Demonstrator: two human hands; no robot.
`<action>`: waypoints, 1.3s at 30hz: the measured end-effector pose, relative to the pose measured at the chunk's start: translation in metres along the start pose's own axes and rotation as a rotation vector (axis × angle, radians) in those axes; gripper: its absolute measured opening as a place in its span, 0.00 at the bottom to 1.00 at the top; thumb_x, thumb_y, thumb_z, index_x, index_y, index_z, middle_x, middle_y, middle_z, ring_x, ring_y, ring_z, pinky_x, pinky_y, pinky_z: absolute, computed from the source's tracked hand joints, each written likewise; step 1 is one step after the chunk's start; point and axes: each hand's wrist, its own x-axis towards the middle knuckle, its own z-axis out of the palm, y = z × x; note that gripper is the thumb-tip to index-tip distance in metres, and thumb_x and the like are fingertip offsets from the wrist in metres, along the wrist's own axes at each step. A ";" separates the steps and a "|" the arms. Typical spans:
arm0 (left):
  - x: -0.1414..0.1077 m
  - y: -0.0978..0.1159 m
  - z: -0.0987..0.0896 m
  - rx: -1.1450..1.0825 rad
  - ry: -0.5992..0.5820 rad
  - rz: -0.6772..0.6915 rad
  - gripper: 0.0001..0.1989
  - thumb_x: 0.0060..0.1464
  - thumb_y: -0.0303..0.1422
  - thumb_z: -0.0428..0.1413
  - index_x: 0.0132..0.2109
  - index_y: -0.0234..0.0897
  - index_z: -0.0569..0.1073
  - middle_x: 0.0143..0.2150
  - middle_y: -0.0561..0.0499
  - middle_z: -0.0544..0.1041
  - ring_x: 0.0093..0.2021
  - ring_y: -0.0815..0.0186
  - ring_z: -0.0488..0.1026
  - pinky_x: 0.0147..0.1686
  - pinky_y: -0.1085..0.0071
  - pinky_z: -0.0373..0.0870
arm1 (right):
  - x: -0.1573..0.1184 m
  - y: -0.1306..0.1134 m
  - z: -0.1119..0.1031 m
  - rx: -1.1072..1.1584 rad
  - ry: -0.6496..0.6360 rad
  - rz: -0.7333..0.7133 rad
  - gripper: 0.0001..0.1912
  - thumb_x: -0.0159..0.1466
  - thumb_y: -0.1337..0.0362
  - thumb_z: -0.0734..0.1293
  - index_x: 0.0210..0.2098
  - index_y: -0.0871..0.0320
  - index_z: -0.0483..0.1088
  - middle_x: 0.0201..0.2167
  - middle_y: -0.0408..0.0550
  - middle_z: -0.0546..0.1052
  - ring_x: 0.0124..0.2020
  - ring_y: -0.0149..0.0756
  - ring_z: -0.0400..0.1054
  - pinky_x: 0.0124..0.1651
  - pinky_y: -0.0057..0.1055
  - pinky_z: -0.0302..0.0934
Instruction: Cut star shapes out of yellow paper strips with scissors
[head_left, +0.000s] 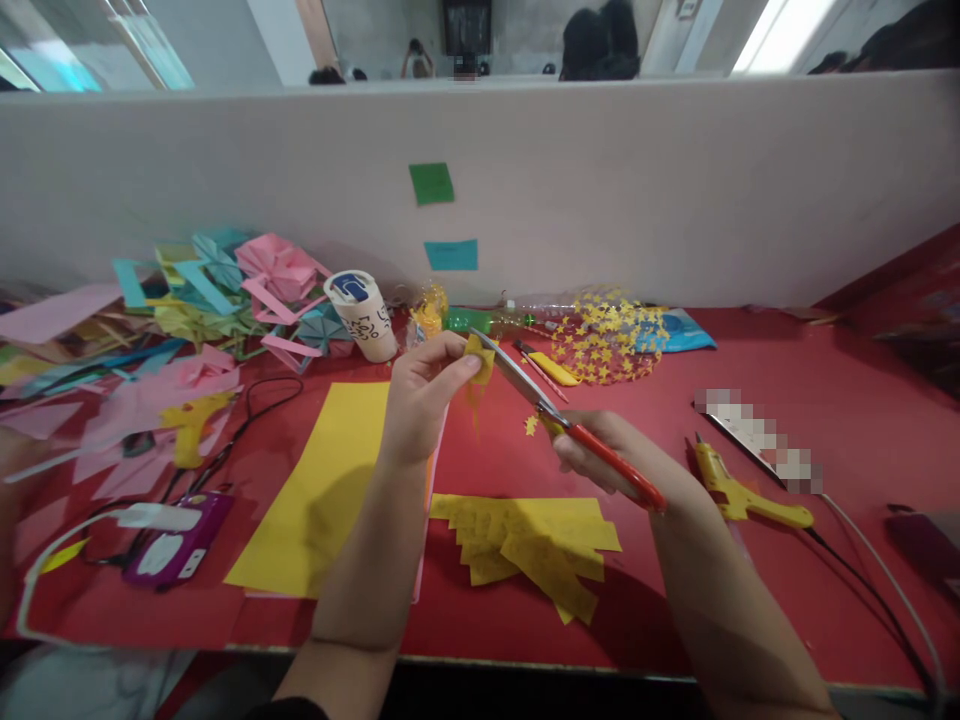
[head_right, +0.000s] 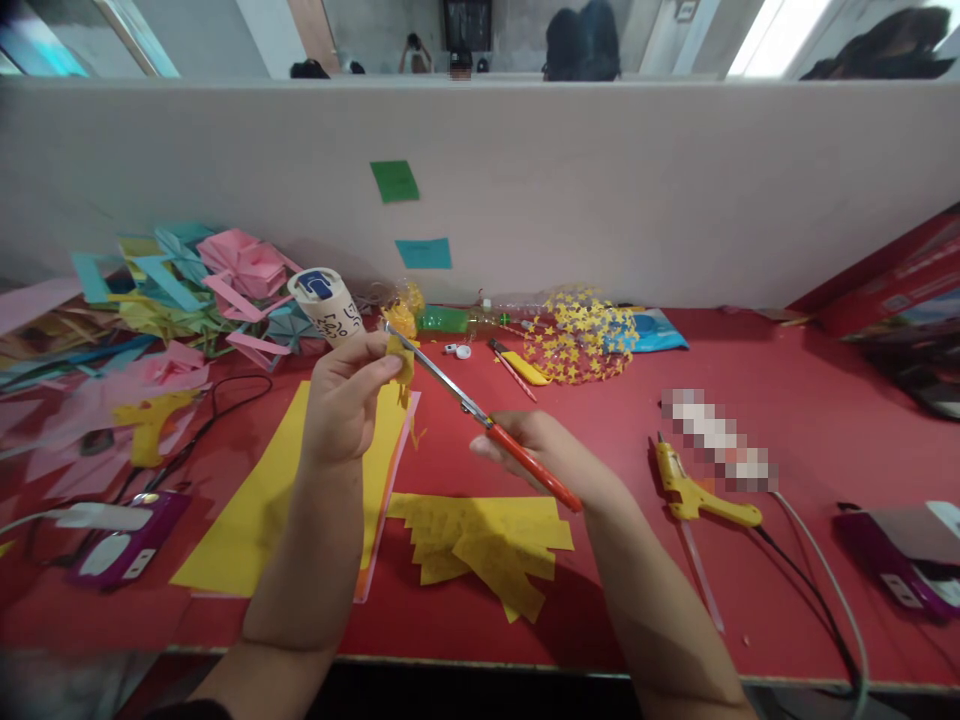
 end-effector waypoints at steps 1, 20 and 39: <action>0.000 0.000 -0.001 -0.004 -0.001 0.002 0.06 0.47 0.31 0.59 0.24 0.39 0.73 0.25 0.53 0.71 0.29 0.68 0.66 0.32 0.70 0.66 | 0.000 0.001 -0.001 -0.009 0.005 -0.002 0.23 0.60 0.44 0.63 0.23 0.54 0.55 0.16 0.35 0.58 0.15 0.24 0.50 0.19 0.26 0.45; -0.012 0.005 0.021 0.032 -0.288 -0.231 0.23 0.54 0.53 0.56 0.24 0.38 0.73 0.16 0.53 0.69 0.18 0.72 0.64 0.19 0.73 0.61 | 0.006 0.003 0.010 0.171 0.117 0.092 0.26 0.57 0.38 0.65 0.25 0.53 0.55 0.12 0.32 0.56 0.12 0.24 0.49 0.23 0.30 0.57; -0.003 -0.002 0.014 -0.142 0.213 0.008 0.08 0.51 0.33 0.59 0.26 0.37 0.71 0.18 0.58 0.69 0.18 0.75 0.64 0.18 0.77 0.61 | 0.002 -0.002 0.007 -0.050 0.019 0.019 0.21 0.61 0.46 0.63 0.24 0.54 0.55 0.18 0.36 0.58 0.18 0.26 0.53 0.22 0.27 0.47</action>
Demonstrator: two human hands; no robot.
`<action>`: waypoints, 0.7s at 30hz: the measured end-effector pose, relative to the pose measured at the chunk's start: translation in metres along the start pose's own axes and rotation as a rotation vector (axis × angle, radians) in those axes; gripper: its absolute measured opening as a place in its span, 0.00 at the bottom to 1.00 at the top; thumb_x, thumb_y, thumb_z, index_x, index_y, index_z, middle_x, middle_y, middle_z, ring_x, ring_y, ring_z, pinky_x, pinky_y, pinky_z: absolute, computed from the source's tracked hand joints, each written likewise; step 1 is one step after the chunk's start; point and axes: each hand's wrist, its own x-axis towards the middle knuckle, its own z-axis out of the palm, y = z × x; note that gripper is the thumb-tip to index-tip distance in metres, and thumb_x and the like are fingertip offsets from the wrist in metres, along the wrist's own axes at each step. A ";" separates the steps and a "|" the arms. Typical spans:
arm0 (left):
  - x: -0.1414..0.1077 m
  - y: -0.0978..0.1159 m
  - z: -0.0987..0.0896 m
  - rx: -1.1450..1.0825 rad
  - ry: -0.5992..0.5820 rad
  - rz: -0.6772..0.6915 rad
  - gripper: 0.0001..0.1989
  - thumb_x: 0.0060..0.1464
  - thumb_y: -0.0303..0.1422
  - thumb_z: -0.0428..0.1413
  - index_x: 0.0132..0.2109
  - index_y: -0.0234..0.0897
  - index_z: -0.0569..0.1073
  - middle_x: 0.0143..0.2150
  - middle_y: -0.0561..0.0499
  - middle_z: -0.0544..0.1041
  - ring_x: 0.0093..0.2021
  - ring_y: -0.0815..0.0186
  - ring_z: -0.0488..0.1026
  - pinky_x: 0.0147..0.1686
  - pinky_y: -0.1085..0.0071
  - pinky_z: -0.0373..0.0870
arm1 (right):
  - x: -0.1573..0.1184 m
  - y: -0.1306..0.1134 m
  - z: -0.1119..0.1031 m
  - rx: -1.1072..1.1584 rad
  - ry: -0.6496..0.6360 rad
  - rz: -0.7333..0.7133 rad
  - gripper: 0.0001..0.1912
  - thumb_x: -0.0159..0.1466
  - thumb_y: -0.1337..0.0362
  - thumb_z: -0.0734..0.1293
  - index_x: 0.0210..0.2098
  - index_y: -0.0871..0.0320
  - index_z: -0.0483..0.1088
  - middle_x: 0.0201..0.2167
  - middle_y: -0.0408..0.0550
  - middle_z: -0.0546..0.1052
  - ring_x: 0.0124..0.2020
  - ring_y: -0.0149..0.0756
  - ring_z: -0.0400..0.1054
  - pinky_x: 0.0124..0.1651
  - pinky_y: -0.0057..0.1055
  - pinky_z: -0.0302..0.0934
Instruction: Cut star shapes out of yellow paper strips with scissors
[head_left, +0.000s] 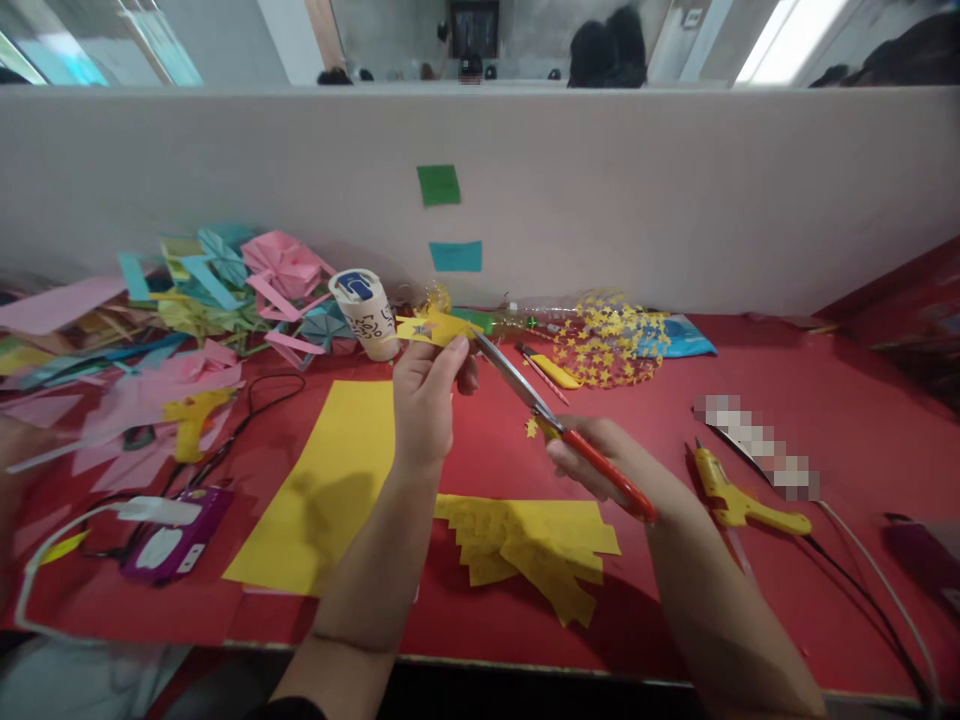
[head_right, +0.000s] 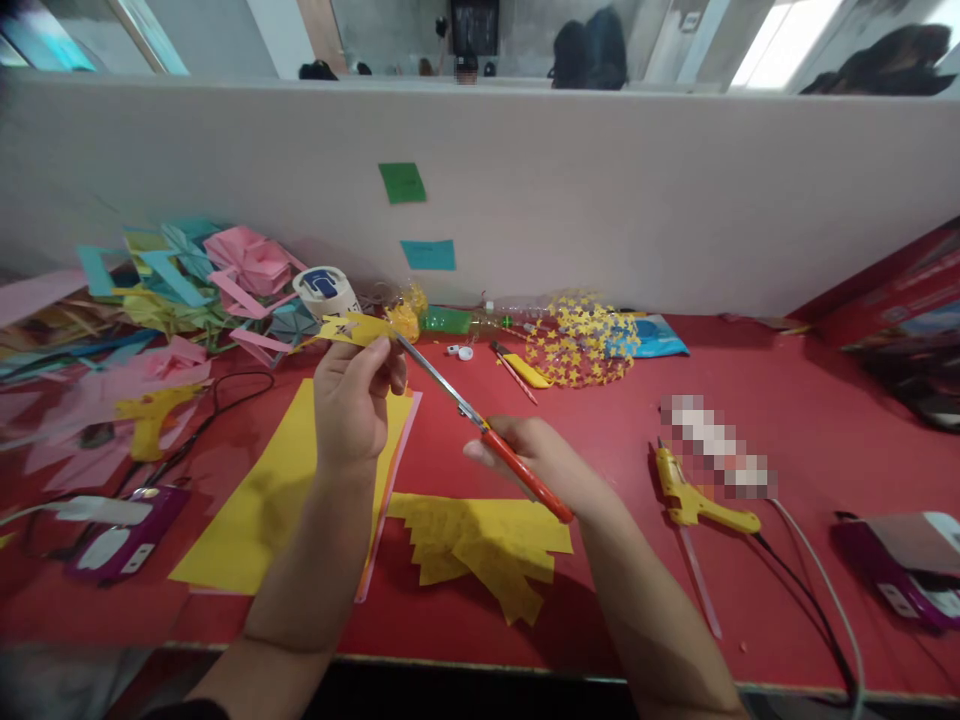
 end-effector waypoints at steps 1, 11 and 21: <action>0.001 0.000 -0.001 0.009 0.000 0.000 0.08 0.51 0.32 0.58 0.26 0.37 0.71 0.19 0.58 0.69 0.18 0.76 0.64 0.19 0.78 0.61 | 0.000 0.000 0.000 -0.008 -0.007 -0.001 0.21 0.62 0.47 0.63 0.24 0.54 0.55 0.18 0.36 0.58 0.18 0.26 0.53 0.22 0.27 0.47; 0.002 0.002 -0.003 0.046 -0.022 -0.023 0.06 0.48 0.31 0.58 0.25 0.37 0.71 0.18 0.57 0.69 0.18 0.75 0.64 0.19 0.78 0.62 | -0.004 0.000 -0.007 -0.035 -0.064 -0.071 0.25 0.62 0.39 0.59 0.26 0.54 0.56 0.17 0.36 0.58 0.19 0.27 0.52 0.23 0.28 0.47; 0.004 0.003 -0.004 0.029 -0.042 -0.045 0.07 0.46 0.31 0.57 0.23 0.37 0.71 0.17 0.57 0.69 0.18 0.75 0.64 0.18 0.78 0.62 | -0.006 0.002 -0.006 0.024 -0.072 -0.080 0.30 0.62 0.34 0.58 0.24 0.54 0.55 0.16 0.35 0.57 0.17 0.25 0.51 0.20 0.26 0.46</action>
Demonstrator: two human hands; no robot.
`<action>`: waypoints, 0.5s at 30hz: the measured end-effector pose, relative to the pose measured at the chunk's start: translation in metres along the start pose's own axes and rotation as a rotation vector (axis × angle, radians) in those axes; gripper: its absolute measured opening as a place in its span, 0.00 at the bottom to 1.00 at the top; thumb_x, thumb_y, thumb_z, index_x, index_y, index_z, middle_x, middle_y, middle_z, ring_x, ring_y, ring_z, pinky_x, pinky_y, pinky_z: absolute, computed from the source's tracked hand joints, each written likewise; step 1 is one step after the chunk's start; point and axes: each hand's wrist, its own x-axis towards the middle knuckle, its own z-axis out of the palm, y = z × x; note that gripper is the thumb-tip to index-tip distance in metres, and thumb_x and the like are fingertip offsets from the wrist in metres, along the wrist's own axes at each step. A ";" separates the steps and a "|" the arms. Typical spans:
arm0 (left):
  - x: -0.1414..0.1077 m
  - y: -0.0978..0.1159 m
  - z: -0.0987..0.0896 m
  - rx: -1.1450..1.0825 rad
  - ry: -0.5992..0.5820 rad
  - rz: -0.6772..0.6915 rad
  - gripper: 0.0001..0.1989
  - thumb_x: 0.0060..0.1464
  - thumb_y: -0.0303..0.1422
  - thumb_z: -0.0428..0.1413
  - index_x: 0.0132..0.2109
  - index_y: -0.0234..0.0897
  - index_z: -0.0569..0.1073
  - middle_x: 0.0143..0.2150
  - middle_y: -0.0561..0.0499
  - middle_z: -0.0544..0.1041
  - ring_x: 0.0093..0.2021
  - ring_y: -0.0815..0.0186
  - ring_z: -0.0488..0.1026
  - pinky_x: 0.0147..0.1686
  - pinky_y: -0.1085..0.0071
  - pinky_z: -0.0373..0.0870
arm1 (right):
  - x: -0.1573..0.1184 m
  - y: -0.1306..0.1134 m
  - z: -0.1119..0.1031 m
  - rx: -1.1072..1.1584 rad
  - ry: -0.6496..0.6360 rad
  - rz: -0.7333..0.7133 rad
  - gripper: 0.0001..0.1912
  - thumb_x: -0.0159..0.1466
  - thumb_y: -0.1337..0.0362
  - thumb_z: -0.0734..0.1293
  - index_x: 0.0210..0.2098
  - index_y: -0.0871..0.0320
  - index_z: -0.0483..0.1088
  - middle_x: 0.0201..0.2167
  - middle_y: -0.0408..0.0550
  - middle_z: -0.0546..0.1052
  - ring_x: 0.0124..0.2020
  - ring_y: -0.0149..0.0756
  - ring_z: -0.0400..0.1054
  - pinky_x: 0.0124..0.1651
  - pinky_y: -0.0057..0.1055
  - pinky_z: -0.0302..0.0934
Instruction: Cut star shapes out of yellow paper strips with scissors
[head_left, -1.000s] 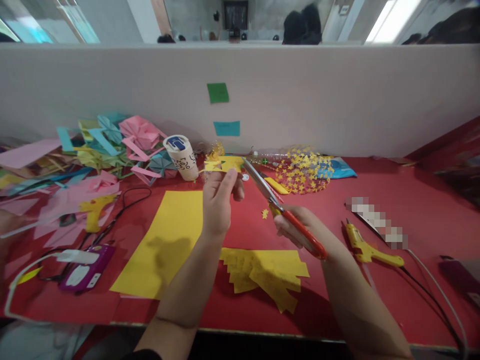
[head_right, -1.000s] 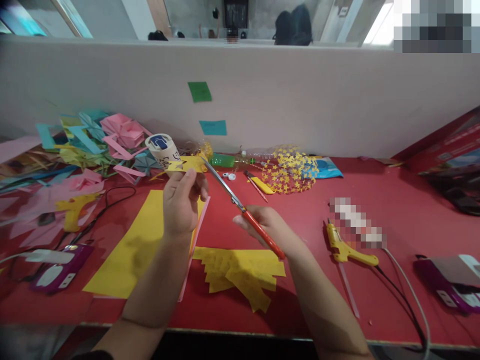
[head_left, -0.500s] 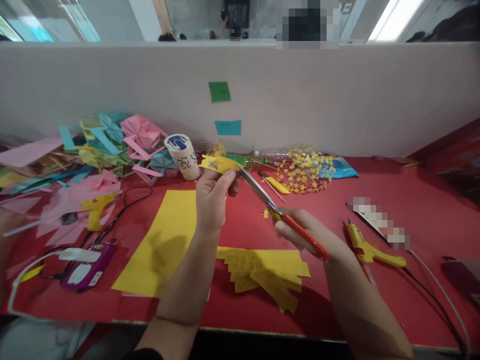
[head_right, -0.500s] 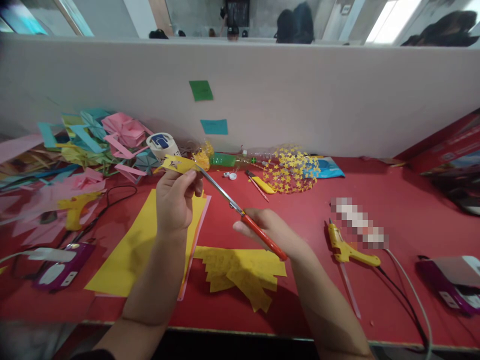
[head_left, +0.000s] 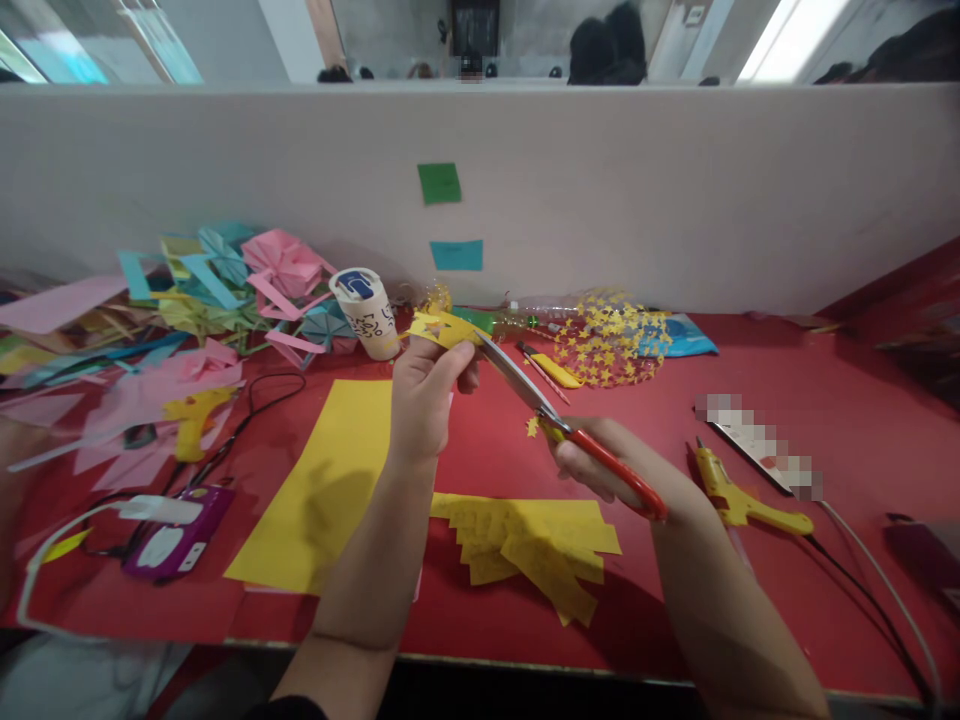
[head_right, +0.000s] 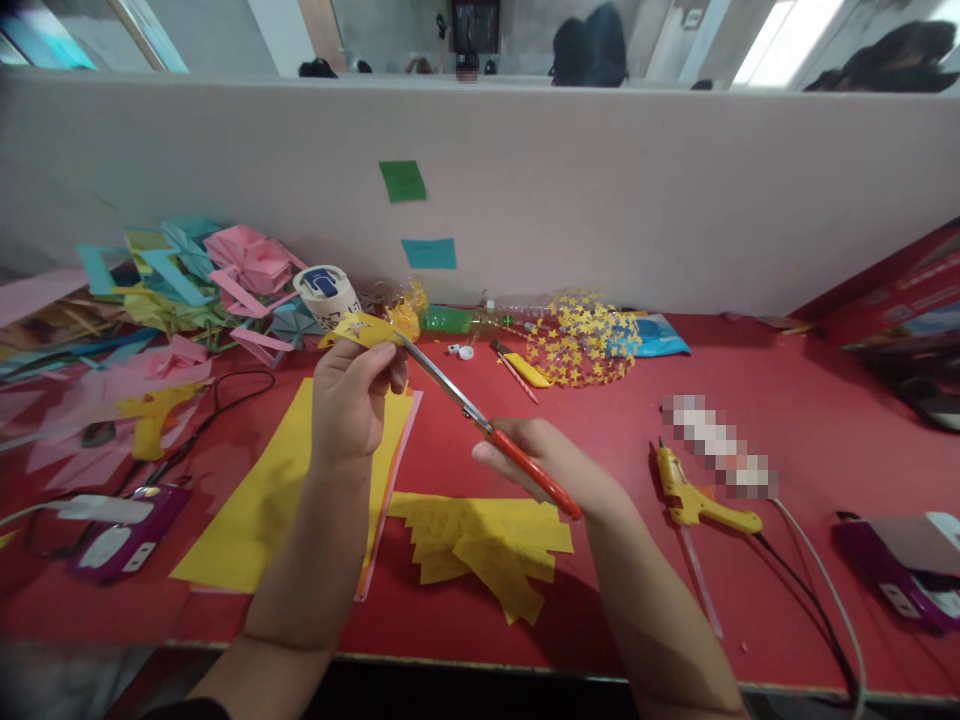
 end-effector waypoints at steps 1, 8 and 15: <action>0.000 0.000 0.000 -0.006 0.001 0.000 0.07 0.47 0.30 0.57 0.23 0.37 0.72 0.17 0.57 0.69 0.18 0.76 0.64 0.18 0.78 0.62 | 0.000 0.000 0.000 0.000 -0.001 -0.006 0.30 0.62 0.33 0.57 0.24 0.54 0.55 0.17 0.36 0.57 0.17 0.25 0.51 0.20 0.26 0.46; 0.000 0.000 0.001 -0.045 0.000 -0.007 0.06 0.47 0.29 0.58 0.24 0.36 0.73 0.17 0.56 0.70 0.18 0.76 0.64 0.18 0.78 0.62 | 0.001 -0.001 -0.002 -0.048 -0.012 -0.013 0.29 0.62 0.34 0.58 0.25 0.54 0.56 0.17 0.36 0.58 0.18 0.27 0.52 0.22 0.28 0.47; -0.001 0.001 0.002 -0.046 0.008 -0.006 0.05 0.45 0.29 0.58 0.24 0.36 0.73 0.17 0.57 0.70 0.18 0.76 0.64 0.18 0.78 0.62 | 0.002 -0.002 0.001 0.028 -0.013 0.065 0.29 0.60 0.33 0.59 0.24 0.53 0.54 0.16 0.35 0.56 0.16 0.25 0.50 0.19 0.26 0.46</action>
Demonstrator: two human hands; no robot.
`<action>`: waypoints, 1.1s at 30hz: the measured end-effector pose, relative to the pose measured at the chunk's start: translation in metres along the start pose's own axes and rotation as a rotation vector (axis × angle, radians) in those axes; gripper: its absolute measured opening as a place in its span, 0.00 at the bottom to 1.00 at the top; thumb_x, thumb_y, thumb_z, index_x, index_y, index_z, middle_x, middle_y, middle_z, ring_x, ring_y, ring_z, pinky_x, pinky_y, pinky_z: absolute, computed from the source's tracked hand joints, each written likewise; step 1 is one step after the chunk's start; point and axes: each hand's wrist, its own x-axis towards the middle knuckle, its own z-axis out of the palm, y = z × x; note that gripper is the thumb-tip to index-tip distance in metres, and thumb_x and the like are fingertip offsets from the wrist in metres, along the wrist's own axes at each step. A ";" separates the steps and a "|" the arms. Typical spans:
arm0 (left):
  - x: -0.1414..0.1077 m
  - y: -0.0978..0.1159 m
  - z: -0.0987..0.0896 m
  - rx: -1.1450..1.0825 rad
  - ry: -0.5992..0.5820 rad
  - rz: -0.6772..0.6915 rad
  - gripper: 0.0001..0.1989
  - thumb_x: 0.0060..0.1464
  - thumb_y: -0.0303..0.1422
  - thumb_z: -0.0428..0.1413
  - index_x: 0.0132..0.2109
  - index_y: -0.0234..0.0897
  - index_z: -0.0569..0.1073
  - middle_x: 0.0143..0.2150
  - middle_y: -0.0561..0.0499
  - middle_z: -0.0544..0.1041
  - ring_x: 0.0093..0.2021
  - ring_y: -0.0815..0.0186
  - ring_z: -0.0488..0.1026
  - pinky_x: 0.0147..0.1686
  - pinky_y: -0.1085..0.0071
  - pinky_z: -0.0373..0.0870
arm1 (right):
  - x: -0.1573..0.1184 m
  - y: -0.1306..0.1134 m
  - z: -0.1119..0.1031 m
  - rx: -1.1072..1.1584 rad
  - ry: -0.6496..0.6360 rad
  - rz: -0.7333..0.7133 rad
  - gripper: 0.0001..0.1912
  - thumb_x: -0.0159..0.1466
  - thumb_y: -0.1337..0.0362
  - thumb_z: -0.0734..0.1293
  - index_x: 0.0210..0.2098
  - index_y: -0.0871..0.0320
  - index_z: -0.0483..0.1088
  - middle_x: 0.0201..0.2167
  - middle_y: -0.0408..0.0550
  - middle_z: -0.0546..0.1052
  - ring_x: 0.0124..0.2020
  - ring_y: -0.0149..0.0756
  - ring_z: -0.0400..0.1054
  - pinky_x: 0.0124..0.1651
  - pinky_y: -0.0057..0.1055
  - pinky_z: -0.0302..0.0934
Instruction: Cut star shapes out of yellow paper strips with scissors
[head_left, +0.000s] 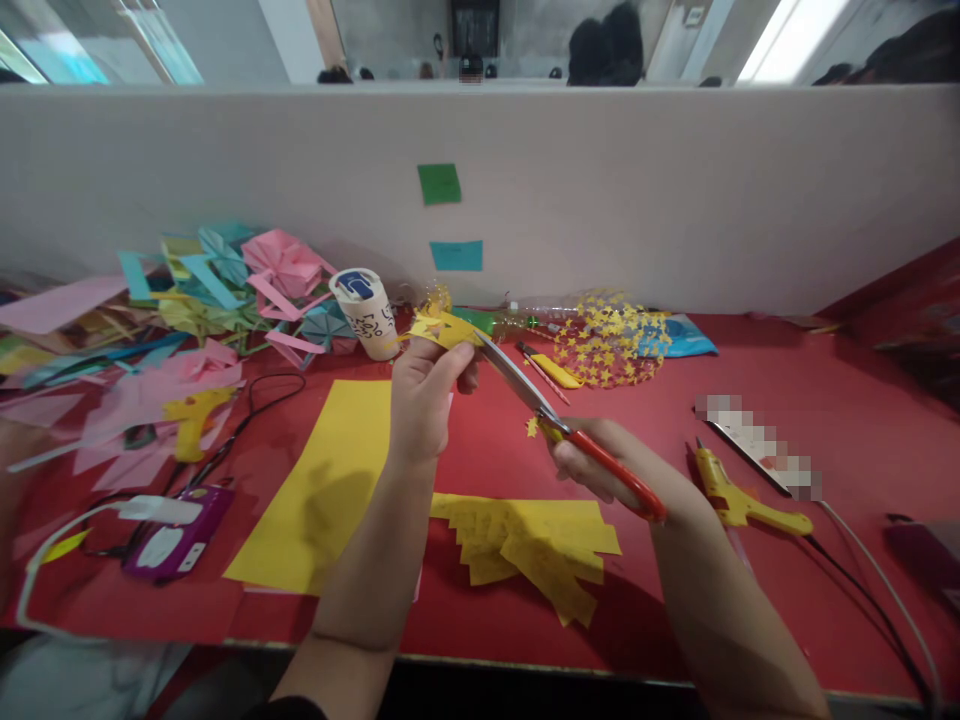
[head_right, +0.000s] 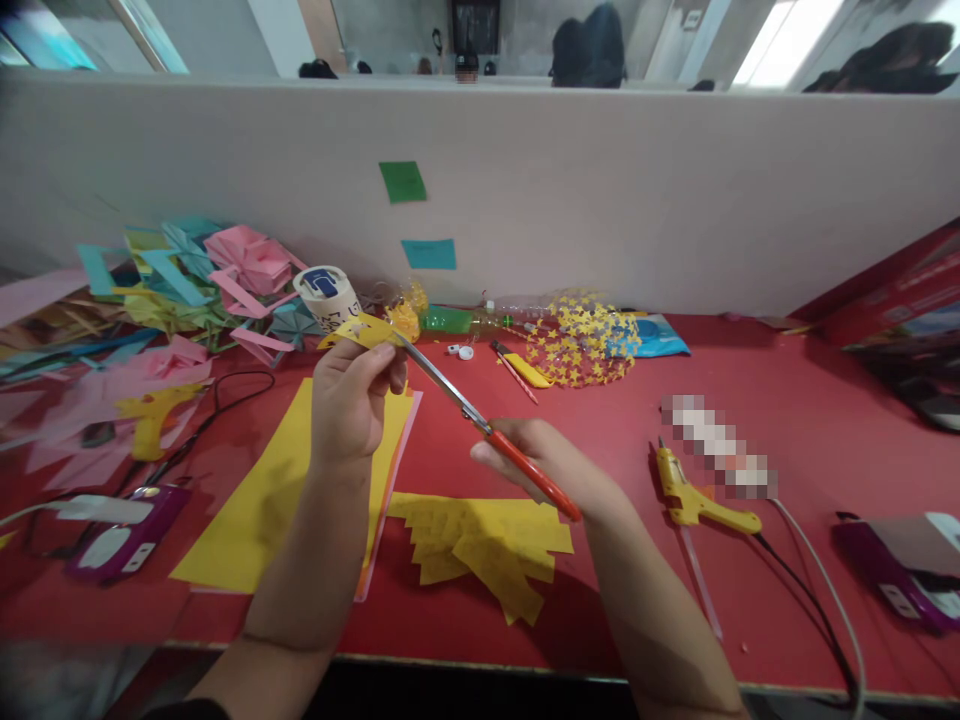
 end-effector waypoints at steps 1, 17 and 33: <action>0.000 0.000 0.000 0.000 -0.001 0.001 0.05 0.45 0.29 0.58 0.23 0.36 0.73 0.17 0.57 0.70 0.18 0.76 0.64 0.18 0.78 0.62 | 0.000 0.000 0.000 0.010 0.001 0.011 0.29 0.59 0.33 0.60 0.24 0.53 0.54 0.16 0.34 0.56 0.16 0.25 0.50 0.19 0.26 0.45; 0.003 0.006 -0.008 0.135 -0.028 -0.041 0.05 0.43 0.31 0.59 0.23 0.37 0.73 0.18 0.55 0.72 0.18 0.74 0.66 0.19 0.76 0.64 | 0.001 0.003 -0.004 -0.081 0.029 -0.001 0.25 0.61 0.42 0.63 0.23 0.54 0.55 0.16 0.35 0.57 0.16 0.25 0.50 0.19 0.26 0.45; 0.004 0.007 -0.012 0.137 -0.051 -0.039 0.04 0.43 0.30 0.59 0.23 0.36 0.76 0.18 0.55 0.72 0.18 0.75 0.65 0.18 0.77 0.63 | 0.004 0.000 -0.005 -0.052 0.009 0.064 0.22 0.61 0.46 0.64 0.23 0.54 0.56 0.14 0.35 0.58 0.15 0.24 0.51 0.17 0.25 0.45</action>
